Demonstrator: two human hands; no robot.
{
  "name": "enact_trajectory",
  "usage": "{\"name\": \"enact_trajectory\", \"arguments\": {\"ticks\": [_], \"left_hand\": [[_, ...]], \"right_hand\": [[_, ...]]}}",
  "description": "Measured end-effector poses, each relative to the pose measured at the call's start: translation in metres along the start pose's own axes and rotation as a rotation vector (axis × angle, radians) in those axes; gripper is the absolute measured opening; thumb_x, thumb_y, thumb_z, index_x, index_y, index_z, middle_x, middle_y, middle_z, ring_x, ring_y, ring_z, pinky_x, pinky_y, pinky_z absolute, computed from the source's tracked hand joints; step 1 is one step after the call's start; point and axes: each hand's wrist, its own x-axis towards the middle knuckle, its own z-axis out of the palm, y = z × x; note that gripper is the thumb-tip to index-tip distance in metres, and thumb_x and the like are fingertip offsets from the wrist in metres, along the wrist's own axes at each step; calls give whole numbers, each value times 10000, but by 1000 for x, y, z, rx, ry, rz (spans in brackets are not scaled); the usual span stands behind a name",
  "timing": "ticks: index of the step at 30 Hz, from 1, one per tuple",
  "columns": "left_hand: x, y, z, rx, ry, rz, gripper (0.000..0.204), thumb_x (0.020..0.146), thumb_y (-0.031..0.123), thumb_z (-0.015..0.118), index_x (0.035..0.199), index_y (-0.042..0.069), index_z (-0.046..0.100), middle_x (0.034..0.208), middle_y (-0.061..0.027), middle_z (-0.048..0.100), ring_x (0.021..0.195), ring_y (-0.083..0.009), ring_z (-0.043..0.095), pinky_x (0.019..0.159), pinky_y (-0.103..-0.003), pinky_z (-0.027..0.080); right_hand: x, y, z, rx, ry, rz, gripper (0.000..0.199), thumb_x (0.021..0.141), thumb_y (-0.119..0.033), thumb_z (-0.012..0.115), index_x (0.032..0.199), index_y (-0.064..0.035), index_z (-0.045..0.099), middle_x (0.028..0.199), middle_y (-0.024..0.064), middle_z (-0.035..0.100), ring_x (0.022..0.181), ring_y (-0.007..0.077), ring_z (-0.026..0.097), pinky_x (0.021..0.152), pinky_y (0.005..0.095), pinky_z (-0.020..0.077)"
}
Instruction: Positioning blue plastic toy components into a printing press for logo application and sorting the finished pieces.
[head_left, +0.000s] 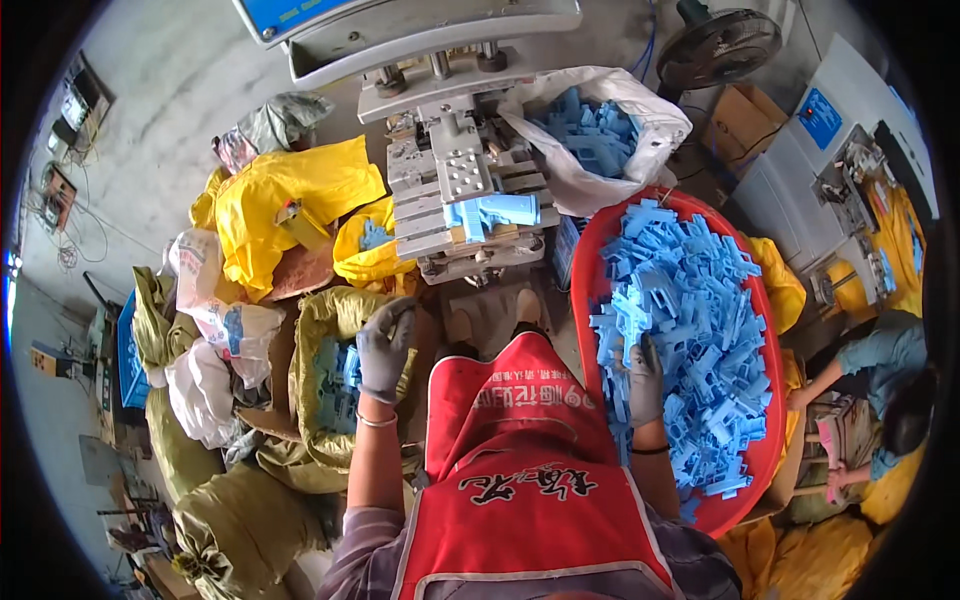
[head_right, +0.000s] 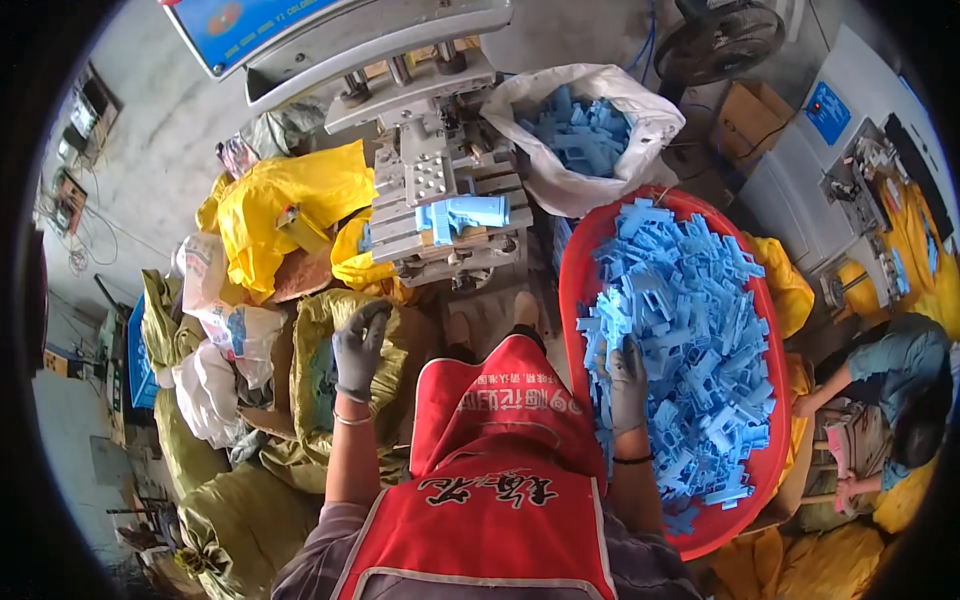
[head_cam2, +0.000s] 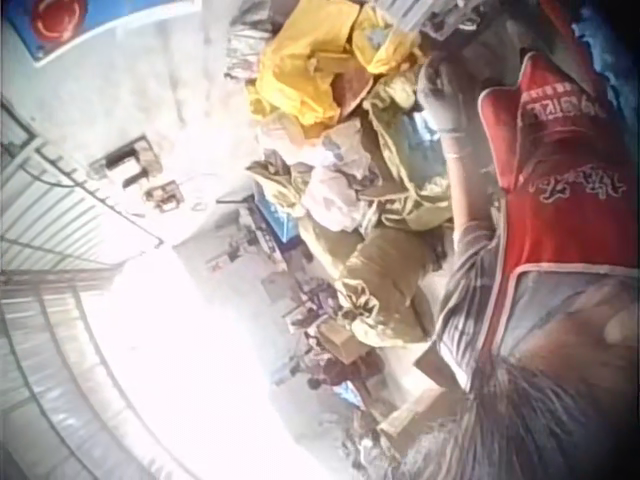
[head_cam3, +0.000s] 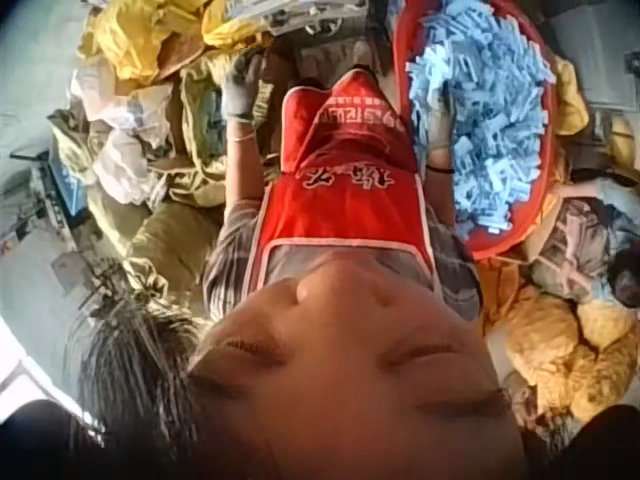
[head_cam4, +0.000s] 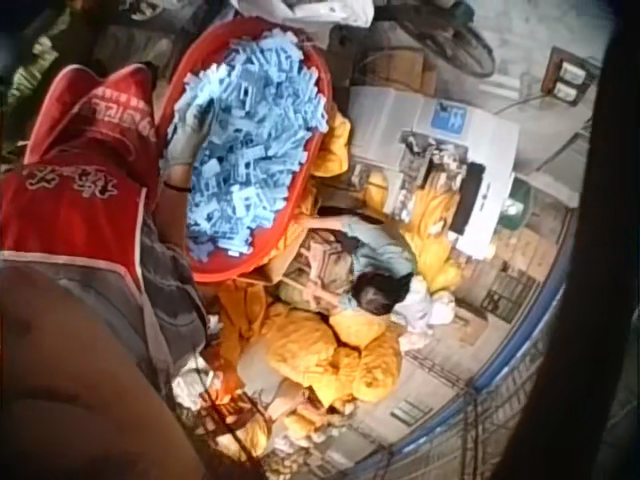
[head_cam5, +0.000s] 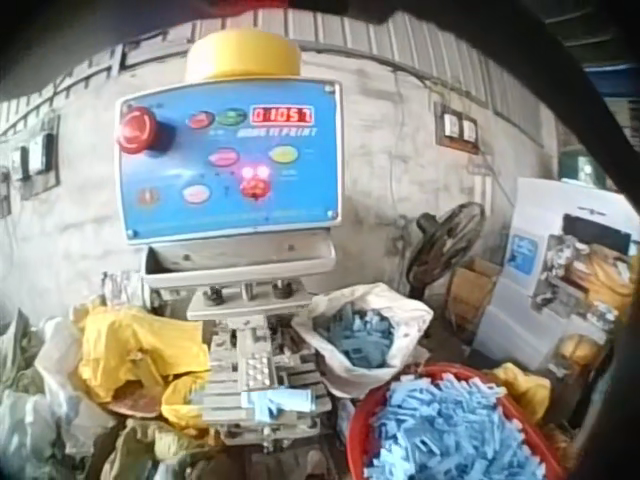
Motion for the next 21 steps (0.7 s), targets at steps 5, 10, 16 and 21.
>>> {"name": "enact_trajectory", "arguments": {"ticks": [5, 10, 16, 21], "left_hand": [[45, 19, 0, 164, 20, 255, 209, 910, 86, 658, 1100, 25, 719, 1008, -144, 741, 912, -258, 724, 822, -335, 551], [95, 32, 14, 235, 20, 415, 231, 892, 98, 677, 1108, 20, 704, 1073, -168, 714, 956, -305, 704, 842, -364, 548], [149, 33, 39, 184, -275, 423, 427, 825, 158, 745, 1218, 43, 625, 1126, -168, 680, 1056, -358, 644, 917, -393, 511], [148, 29, 37, 77, -216, 411, 370, 809, 173, 763, 1135, 37, 653, 1122, -170, 686, 1059, -352, 640, 922, -395, 502]], "right_hand": [[13, -3, -13, -69, -74, -117, 417, 1019, -200, 539, 1398, -32, 498, 1202, 71, 640, 1002, 138, 618, 885, 283, 505], [25, -17, -13, 17, -87, -130, 445, 1016, -153, 533, 1439, -36, 458, 1247, 69, 610, 1027, 140, 608, 920, 299, 501], [37, -41, 4, 11, -118, -158, 459, 1009, -80, 521, 1458, -35, 441, 1275, 79, 592, 1082, 146, 601, 968, 305, 494], [63, -83, 41, 24, -138, -161, 442, 1008, -88, 540, 1438, -25, 461, 1285, 78, 580, 1142, 159, 589, 985, 309, 485]]}}
